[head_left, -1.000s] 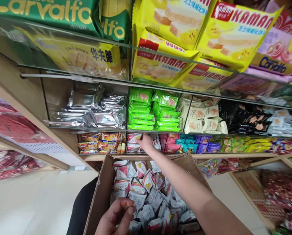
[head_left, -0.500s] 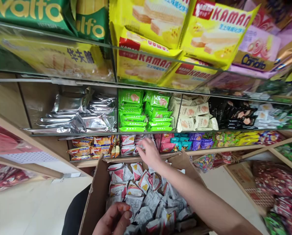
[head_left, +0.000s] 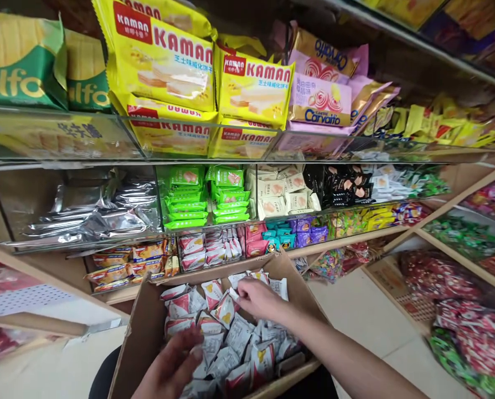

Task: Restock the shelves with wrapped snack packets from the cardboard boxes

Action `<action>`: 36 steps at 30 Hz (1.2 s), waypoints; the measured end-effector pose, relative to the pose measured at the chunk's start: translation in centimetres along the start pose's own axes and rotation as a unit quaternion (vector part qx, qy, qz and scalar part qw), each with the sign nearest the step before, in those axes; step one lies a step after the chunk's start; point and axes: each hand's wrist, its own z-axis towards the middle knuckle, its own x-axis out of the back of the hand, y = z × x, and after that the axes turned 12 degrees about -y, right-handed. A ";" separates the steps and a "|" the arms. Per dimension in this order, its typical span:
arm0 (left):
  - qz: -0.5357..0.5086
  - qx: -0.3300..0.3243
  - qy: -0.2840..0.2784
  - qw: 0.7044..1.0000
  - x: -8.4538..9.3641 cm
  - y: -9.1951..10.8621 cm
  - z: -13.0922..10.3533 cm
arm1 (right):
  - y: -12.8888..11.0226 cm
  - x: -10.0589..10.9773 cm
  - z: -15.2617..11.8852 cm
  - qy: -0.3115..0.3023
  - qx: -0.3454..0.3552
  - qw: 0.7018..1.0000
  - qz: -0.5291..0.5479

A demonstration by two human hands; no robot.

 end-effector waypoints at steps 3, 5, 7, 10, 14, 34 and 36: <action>-0.088 0.015 0.085 0.992 -1.6 2.2 0.9 | -1.8 1.3 -2.3 0.048 0.042 0.966 0.251; -0.134 -0.001 0.074 0.988 -2.6 3.0 1.7 | -3.0 1.0 -3.4 0.067 0.058 0.899 0.428; -0.145 -0.053 0.051 0.987 -3.3 3.3 2.3 | -4.1 0.1 -3.9 0.085 0.060 0.845 0.525; -0.083 -0.135 0.079 0.984 -4.0 3.2 2.9 | -4.9 -1.6 -3.6 0.150 0.024 0.804 0.575; -0.041 -0.183 0.150 0.971 -4.9 3.0 3.2 | -5.0 -2.5 -2.8 0.258 -0.019 0.833 0.489; -0.154 -0.069 0.084 0.982 -4.6 3.7 1.4 | -5.4 0.1 -5.6 0.337 0.114 0.931 0.082; -0.260 -0.001 -0.058 0.964 -4.9 4.3 0.9 | -5.0 0.8 -6.1 0.304 0.211 0.928 -0.029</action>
